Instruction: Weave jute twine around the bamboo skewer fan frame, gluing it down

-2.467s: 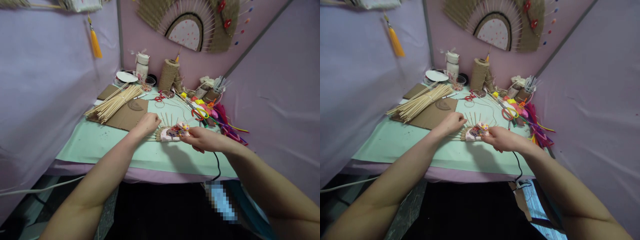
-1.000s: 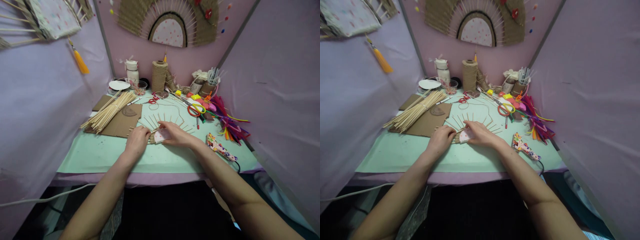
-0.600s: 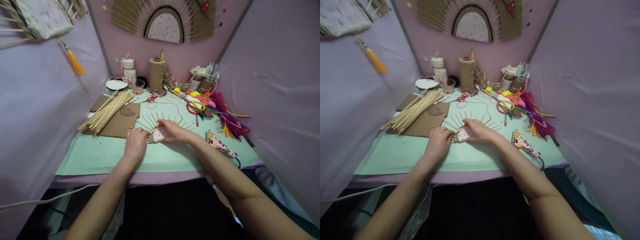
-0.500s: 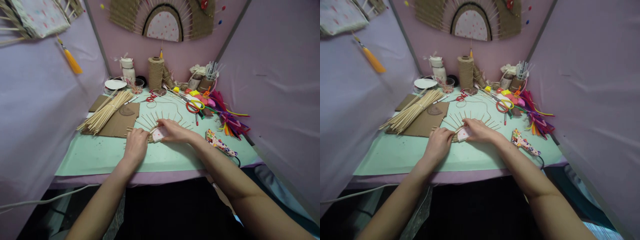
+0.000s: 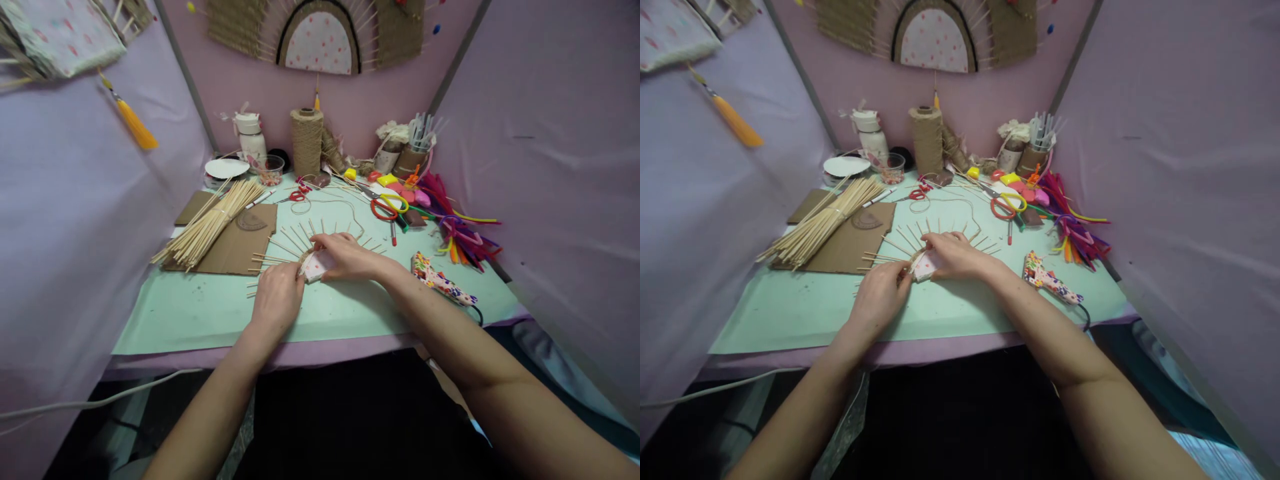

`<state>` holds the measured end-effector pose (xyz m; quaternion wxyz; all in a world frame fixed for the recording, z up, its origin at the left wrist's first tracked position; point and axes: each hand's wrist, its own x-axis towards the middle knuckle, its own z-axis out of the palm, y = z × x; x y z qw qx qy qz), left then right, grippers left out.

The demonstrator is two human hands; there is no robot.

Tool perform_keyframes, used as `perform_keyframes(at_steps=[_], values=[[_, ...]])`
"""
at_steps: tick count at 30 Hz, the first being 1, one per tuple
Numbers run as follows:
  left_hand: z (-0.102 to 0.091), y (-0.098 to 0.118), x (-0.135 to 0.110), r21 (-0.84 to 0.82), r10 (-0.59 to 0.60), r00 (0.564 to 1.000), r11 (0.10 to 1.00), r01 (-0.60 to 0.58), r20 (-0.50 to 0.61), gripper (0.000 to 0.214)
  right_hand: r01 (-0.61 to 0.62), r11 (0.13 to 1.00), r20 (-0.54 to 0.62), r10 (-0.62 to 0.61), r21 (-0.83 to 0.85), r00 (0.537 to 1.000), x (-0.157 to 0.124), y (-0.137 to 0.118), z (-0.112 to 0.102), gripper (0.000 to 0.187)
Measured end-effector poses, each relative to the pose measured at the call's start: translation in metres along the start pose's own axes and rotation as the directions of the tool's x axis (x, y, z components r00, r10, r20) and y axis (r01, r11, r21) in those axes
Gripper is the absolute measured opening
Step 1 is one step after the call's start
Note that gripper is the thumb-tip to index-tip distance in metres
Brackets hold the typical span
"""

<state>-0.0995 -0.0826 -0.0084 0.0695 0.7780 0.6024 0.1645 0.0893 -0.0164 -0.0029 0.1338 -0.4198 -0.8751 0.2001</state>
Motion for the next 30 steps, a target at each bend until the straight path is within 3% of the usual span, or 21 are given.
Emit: perform_keyframes(at_steps=[7,12,22,30], values=[[0.005,0.003,-0.006,-0.035,0.033,0.994,0.999,-0.037,-0.1,0.034,-0.004,1.0,-0.004,0.004,-0.007,1.0,0.0,0.004,0.002,0.076],[0.007,0.002,-0.006,-0.038,0.062,0.995,0.997,-0.065,-0.076,0.036,0.004,1.0,-0.008,-0.004,-0.017,1.0,0.001,0.006,0.003,0.074],[0.003,0.003,-0.008,-0.262,-0.097,0.992,0.962,0.072,-0.083,0.032,0.023,0.999,-0.022,-0.024,-0.045,0.999,0.003,0.011,0.006,0.073],[0.011,0.01,-0.009,-0.383,-0.146,0.987,0.917,0.109,-0.07,0.035,0.004,0.998,-0.023,-0.005,-0.061,1.0,0.003,0.009,0.006,0.072]])
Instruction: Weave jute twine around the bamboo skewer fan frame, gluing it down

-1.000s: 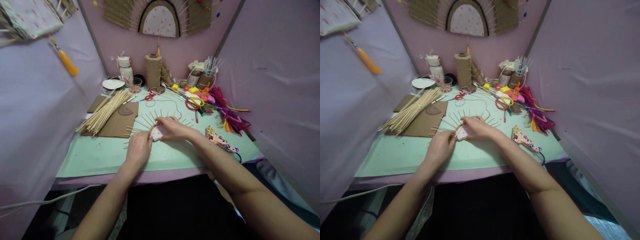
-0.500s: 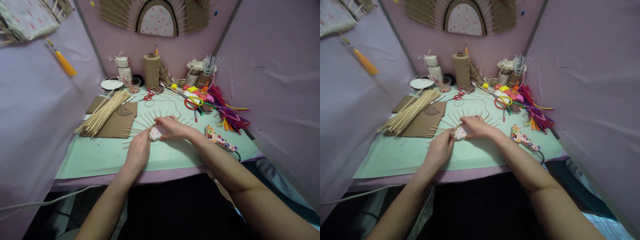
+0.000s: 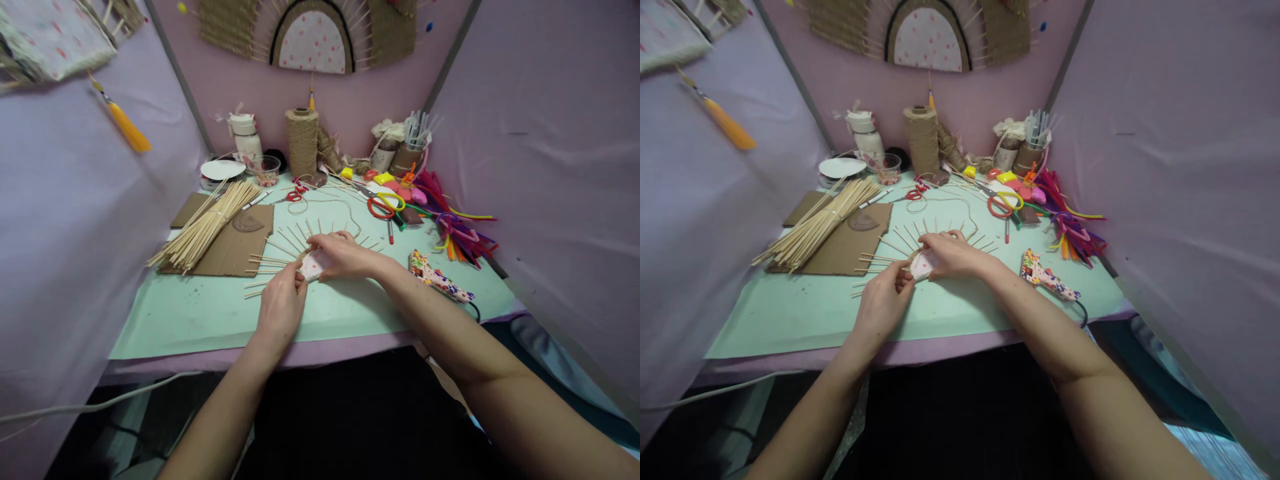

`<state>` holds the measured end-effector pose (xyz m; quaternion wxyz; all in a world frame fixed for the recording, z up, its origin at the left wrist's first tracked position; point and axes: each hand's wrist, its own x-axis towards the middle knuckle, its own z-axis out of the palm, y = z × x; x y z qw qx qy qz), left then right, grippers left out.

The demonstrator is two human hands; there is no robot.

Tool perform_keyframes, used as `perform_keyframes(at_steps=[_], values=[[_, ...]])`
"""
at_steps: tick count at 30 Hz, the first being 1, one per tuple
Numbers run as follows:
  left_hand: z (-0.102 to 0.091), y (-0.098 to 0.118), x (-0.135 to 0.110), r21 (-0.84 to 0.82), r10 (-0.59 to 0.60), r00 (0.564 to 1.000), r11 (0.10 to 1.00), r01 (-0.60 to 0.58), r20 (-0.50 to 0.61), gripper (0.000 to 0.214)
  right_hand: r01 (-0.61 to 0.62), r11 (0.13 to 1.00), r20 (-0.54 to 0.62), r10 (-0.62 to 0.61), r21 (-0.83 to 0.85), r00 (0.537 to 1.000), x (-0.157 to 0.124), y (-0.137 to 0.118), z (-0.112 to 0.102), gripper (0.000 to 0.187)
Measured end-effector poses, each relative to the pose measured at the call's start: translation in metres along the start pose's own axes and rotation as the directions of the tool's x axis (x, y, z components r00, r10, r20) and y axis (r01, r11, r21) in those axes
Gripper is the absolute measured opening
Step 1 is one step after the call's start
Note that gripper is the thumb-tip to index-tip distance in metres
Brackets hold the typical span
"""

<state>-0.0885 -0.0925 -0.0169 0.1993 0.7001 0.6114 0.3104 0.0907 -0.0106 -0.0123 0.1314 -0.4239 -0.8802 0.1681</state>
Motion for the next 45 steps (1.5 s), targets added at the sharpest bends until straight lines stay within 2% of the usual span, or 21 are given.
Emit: perform_keyframes(at_steps=[6,9,12,15,19,21,24,26,28,31,34,41,45], values=[[-0.002,-0.001,-0.016,-0.209,-0.051,0.998,0.976,0.056,0.027,0.034,-0.02,1.0,0.026,0.02,-0.001,0.999,0.0,-0.004,-0.005,0.072],[-0.006,-0.005,-0.021,-0.242,-0.059,0.996,0.968,0.072,0.061,0.031,-0.053,0.998,0.046,0.054,-0.02,0.997,-0.004,-0.015,-0.008,0.073],[-0.011,-0.011,-0.02,-0.172,-0.028,0.998,0.984,0.038,0.059,0.027,-0.118,0.99,0.01,0.119,-0.075,0.993,-0.013,-0.029,-0.007,0.078],[-0.021,-0.014,-0.016,-0.044,-0.025,0.997,0.999,0.028,0.07,0.026,-0.132,0.989,-0.031,0.13,-0.065,0.991,-0.027,-0.034,-0.004,0.087],[-0.039,-0.012,-0.011,0.197,-0.032,0.993,0.98,0.008,0.116,0.02,-0.126,0.991,-0.13,0.13,0.041,0.983,-0.049,-0.023,-0.009,0.092],[-0.042,-0.01,-0.006,0.257,0.017,0.998,0.966,-0.031,0.055,0.02,-0.118,0.989,-0.231,0.136,0.09,0.964,-0.056,-0.017,-0.012,0.084],[-0.033,-0.007,0.008,0.168,0.165,0.985,0.973,-0.156,-0.043,0.033,-0.026,0.988,-0.371,0.082,0.155,0.925,-0.054,-0.014,-0.011,0.063],[-0.021,-0.006,0.02,0.023,0.226,0.974,0.974,-0.227,0.016,0.042,0.056,0.977,-0.373,0.026,0.207,0.927,-0.044,-0.015,-0.004,0.057],[-0.008,-0.007,0.028,-0.03,0.257,0.966,0.966,-0.256,0.031,0.048,0.097,0.959,-0.337,-0.002,0.266,0.941,-0.033,-0.018,0.006,0.059],[0.003,-0.01,0.033,-0.018,0.271,0.962,0.962,-0.271,0.022,0.053,0.103,0.939,-0.31,0.004,0.329,0.951,-0.019,-0.019,0.02,0.061],[0.005,-0.011,0.032,0.009,0.262,0.965,0.965,-0.262,0.025,0.056,0.101,0.931,-0.303,0.011,0.351,0.953,-0.014,-0.019,0.026,0.063],[0.007,-0.005,0.029,0.115,0.206,0.977,0.97,-0.212,0.062,0.059,0.101,0.936,-0.277,-0.005,0.336,0.961,-0.007,-0.015,0.028,0.065],[0.007,-0.008,0.028,0.105,0.22,0.974,0.969,-0.225,0.061,0.06,0.101,0.938,-0.263,-0.011,0.331,0.965,-0.006,-0.015,0.026,0.065]])
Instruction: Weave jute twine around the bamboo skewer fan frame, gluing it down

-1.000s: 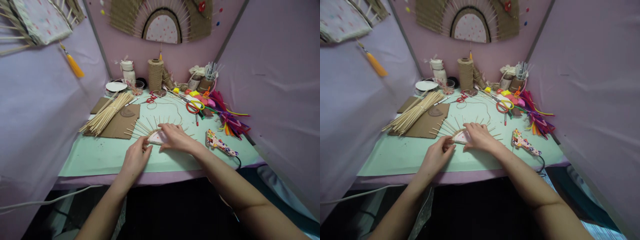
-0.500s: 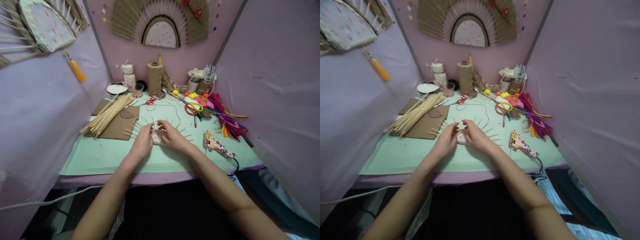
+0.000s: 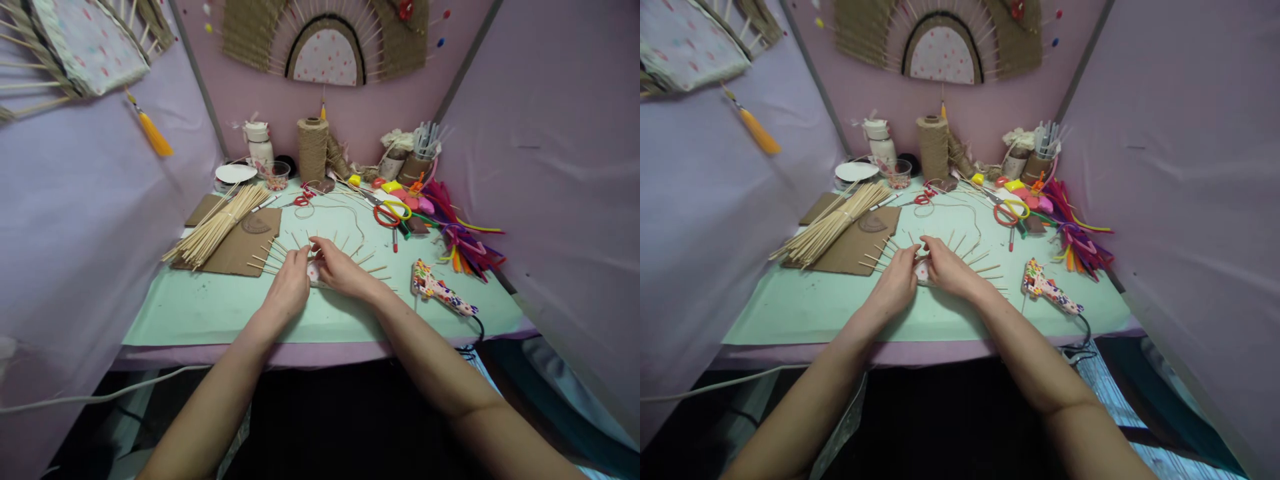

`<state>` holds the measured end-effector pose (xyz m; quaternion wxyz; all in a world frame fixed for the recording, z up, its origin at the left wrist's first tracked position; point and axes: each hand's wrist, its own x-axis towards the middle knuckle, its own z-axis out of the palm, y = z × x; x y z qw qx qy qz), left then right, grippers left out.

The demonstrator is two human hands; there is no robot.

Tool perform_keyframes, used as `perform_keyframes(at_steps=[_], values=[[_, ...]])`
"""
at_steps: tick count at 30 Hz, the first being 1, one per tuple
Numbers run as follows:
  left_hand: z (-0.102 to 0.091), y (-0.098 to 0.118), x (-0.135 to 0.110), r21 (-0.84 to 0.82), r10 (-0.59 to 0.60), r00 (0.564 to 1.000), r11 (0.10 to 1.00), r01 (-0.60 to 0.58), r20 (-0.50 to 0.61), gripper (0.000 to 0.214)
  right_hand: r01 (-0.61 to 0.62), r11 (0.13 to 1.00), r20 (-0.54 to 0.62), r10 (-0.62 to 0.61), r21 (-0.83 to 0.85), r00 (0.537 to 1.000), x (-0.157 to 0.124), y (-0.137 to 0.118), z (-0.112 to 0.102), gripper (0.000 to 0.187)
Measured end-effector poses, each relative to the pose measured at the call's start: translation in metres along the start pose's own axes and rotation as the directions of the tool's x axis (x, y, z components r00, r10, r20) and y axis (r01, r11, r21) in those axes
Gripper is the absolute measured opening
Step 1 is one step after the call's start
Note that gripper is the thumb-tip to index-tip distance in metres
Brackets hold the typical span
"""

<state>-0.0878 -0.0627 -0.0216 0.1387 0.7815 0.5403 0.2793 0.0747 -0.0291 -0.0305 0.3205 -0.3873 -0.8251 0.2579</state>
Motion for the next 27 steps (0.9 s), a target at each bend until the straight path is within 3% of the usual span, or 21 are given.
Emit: perform_keyframes(at_steps=[6,13,17,21,24,27], values=[[-0.012,-0.01,-0.006,-0.046,-0.095,0.971,0.995,0.087,-0.218,0.052,-0.031,0.999,-0.151,0.027,-0.023,0.988,-0.005,-0.005,-0.005,0.063],[-0.033,-0.021,-0.022,-0.001,-0.141,0.91,0.988,0.153,-0.39,0.031,-0.028,0.998,-0.072,0.025,-0.047,0.997,0.0,-0.012,-0.004,0.051],[-0.034,-0.021,-0.037,0.143,-0.083,0.944,0.98,0.135,-0.32,0.016,0.028,0.995,0.017,-0.026,-0.092,1.0,0.011,-0.014,-0.001,0.053],[-0.023,-0.014,-0.048,0.346,-0.119,0.957,0.915,0.209,-0.265,0.026,0.047,0.986,0.077,-0.035,-0.159,0.996,0.023,-0.015,0.005,0.053],[-0.017,-0.011,-0.046,0.348,-0.191,0.944,0.894,0.281,-0.269,0.03,0.015,0.979,0.099,0.005,-0.202,0.995,0.027,-0.015,0.011,0.05],[-0.015,-0.013,-0.041,0.315,-0.211,0.949,0.907,0.28,-0.235,0.022,0.006,0.976,0.124,0.022,-0.218,0.992,0.028,-0.015,0.015,0.05]])
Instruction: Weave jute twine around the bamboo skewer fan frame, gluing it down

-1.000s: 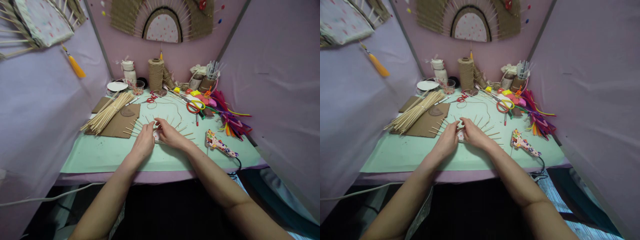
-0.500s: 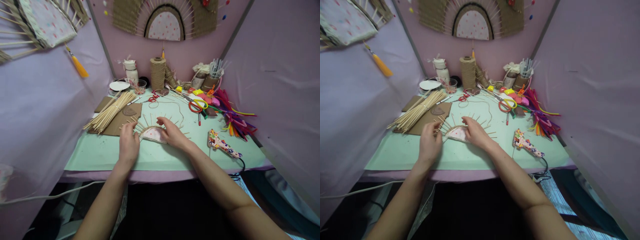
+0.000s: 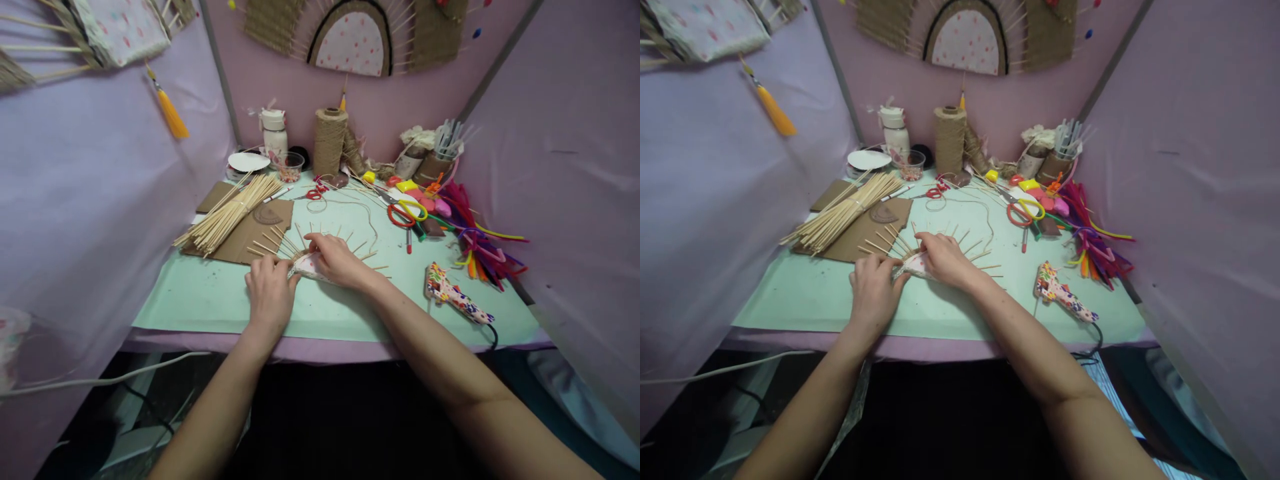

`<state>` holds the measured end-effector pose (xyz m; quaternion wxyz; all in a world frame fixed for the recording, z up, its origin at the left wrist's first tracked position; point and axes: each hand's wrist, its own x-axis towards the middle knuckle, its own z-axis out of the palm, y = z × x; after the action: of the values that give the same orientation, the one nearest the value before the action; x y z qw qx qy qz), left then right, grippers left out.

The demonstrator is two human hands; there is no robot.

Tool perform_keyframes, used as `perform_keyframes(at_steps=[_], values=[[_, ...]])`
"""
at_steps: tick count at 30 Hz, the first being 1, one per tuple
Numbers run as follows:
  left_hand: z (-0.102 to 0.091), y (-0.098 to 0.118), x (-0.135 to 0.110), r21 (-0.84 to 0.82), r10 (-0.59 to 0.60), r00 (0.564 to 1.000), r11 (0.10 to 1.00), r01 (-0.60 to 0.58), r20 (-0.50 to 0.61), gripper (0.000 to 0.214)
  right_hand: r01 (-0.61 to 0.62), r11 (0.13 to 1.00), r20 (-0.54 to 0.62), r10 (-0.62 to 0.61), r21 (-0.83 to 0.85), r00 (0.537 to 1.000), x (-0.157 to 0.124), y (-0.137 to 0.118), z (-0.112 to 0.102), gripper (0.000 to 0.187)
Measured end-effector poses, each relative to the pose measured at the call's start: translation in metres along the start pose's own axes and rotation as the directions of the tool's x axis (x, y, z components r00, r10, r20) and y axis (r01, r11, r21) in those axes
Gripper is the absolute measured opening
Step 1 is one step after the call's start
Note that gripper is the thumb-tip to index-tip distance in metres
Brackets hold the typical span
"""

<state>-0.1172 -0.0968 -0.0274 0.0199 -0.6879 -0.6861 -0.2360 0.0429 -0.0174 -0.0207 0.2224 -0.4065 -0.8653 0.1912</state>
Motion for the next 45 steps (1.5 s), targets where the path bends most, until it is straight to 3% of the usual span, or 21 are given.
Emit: perform_keyframes(at_steps=[3,6,9,11,13,16,19,20,22,25,27,30,34,45], values=[[0.002,-0.001,0.003,-0.006,0.002,1.0,1.0,-0.002,0.019,0.02,-0.021,0.999,-0.021,0.02,-0.025,1.0,-0.001,-0.003,-0.003,0.053],[0.002,-0.002,0.004,-0.004,0.005,1.0,1.0,-0.005,0.026,0.018,-0.05,0.999,-0.249,0.045,-0.015,0.967,-0.005,-0.006,-0.016,0.053],[0.001,-0.003,0.004,-0.017,0.026,0.999,1.0,-0.025,0.03,0.016,-0.034,0.998,-0.529,0.054,0.047,0.847,-0.017,-0.007,-0.033,0.043],[0.001,-0.004,0.004,-0.025,0.045,0.999,0.999,-0.044,0.027,0.016,-0.03,0.996,-0.654,0.075,0.079,0.753,-0.029,-0.007,-0.041,0.028],[0.0,-0.004,0.003,-0.026,0.062,0.998,0.998,-0.062,0.019,0.016,-0.043,0.992,-0.714,0.112,0.115,0.691,-0.043,-0.007,-0.046,0.016],[0.002,-0.005,0.003,-0.022,0.08,0.997,0.997,-0.08,-0.007,0.018,-0.078,0.979,-0.719,0.19,0.186,0.668,-0.062,-0.008,-0.051,0.008],[0.004,-0.005,0.002,-0.026,0.09,0.995,0.995,-0.091,-0.038,0.017,-0.118,0.977,-0.726,0.21,0.177,0.655,-0.072,-0.014,-0.053,0.024],[0.005,-0.005,0.002,-0.03,0.092,0.995,0.995,-0.093,-0.048,0.017,-0.117,0.981,-0.721,0.195,0.157,0.665,-0.073,-0.018,-0.051,0.031],[0.006,-0.006,0.001,-0.038,0.095,0.993,0.994,-0.098,-0.062,0.017,-0.089,0.991,-0.659,0.133,0.1,0.74,-0.073,-0.025,-0.043,0.036],[0.006,-0.007,0.001,-0.043,0.1,0.993,0.994,-0.103,-0.067,0.018,-0.054,0.997,-0.445,0.02,-0.063,0.895,-0.068,-0.034,-0.02,0.023],[0.006,-0.007,0.001,-0.041,0.1,0.993,0.994,-0.103,-0.066,0.018,-0.07,0.98,-0.324,0.005,-0.188,0.946,-0.064,-0.036,-0.002,0.013],[0.006,-0.007,0.002,-0.051,0.097,0.993,0.994,-0.1,-0.066,0.018,-0.145,0.948,-0.28,0.063,-0.283,0.958,-0.056,-0.039,0.015,0.014],[0.008,-0.008,0.003,-0.07,0.089,0.993,0.993,-0.094,-0.076,0.017,-0.25,0.908,-0.304,0.147,-0.335,0.941,-0.042,-0.044,0.02,0.021],[0.009,-0.009,0.005,-0.169,0.134,0.991,0.976,-0.136,-0.023,0.016,-0.32,0.877,-0.329,0.201,-0.36,0.923,-0.027,-0.044,0.034,0.02]])
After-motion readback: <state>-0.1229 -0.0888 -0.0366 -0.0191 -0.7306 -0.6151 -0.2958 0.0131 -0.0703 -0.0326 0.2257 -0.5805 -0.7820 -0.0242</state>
